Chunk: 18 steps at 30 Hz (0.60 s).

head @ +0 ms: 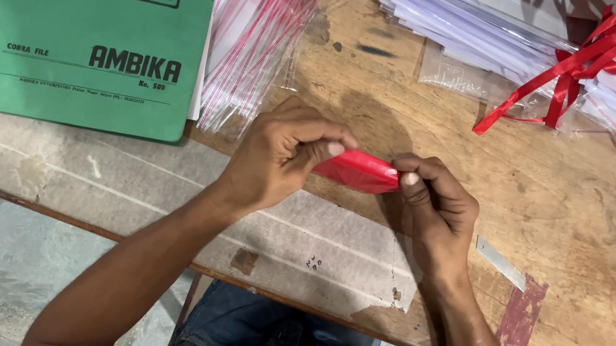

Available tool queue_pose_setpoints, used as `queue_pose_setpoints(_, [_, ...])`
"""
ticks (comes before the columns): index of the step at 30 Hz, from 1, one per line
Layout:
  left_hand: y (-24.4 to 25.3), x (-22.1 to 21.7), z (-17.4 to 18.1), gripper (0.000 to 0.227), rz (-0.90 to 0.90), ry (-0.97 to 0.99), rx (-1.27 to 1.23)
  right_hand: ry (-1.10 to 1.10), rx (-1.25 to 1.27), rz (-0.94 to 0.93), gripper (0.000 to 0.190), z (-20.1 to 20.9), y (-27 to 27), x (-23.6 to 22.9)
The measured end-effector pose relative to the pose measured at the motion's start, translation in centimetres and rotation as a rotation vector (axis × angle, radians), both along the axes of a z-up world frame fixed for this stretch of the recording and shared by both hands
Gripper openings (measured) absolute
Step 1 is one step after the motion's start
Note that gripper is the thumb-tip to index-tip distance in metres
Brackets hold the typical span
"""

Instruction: The person wraps ribbon around small red packets, tying the ribbon into bows or knots and using a small blade to cut the ribbon to length.

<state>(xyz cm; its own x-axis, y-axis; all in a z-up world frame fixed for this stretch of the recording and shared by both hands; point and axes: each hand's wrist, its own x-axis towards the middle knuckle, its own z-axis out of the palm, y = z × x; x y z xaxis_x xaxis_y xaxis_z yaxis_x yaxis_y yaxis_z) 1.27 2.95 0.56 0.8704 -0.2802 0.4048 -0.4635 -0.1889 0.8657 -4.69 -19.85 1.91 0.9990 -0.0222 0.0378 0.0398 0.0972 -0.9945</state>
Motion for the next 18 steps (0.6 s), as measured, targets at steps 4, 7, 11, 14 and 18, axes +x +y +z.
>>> queue_pose_setpoints(4, [0.2, 0.1, -0.8, 0.011, -0.049, -0.012, 0.049, -0.134, -0.249, 0.04, 0.02, -0.2, -0.4, -0.1])
queue_pose_setpoints(7, [0.3, 0.0, 0.4, 0.02, -0.065, 0.024, 0.096, -0.068, -0.278, 0.008, 0.024, 0.9, 0.4, -0.2])
queue_pose_setpoints(11, [0.1, -0.2, 0.0, 0.028, -0.039, -0.009, 0.175, -0.209, -0.519, -0.004, 0.033, 0.6, 0.5, 0.0])
queue_pose_setpoints(14, [-0.2, -0.6, -1.0, 0.023, 0.003, -0.109, 0.21, -0.376, -0.874, -0.084, 0.024, 0.1, 0.3, 0.0])
queue_pose_setpoints(18, [-0.2, -2.1, -1.0, 0.013, 0.061, -0.264, 0.298, -0.539, -0.948, -0.105, 0.025, -0.4, 0.1, -0.7])
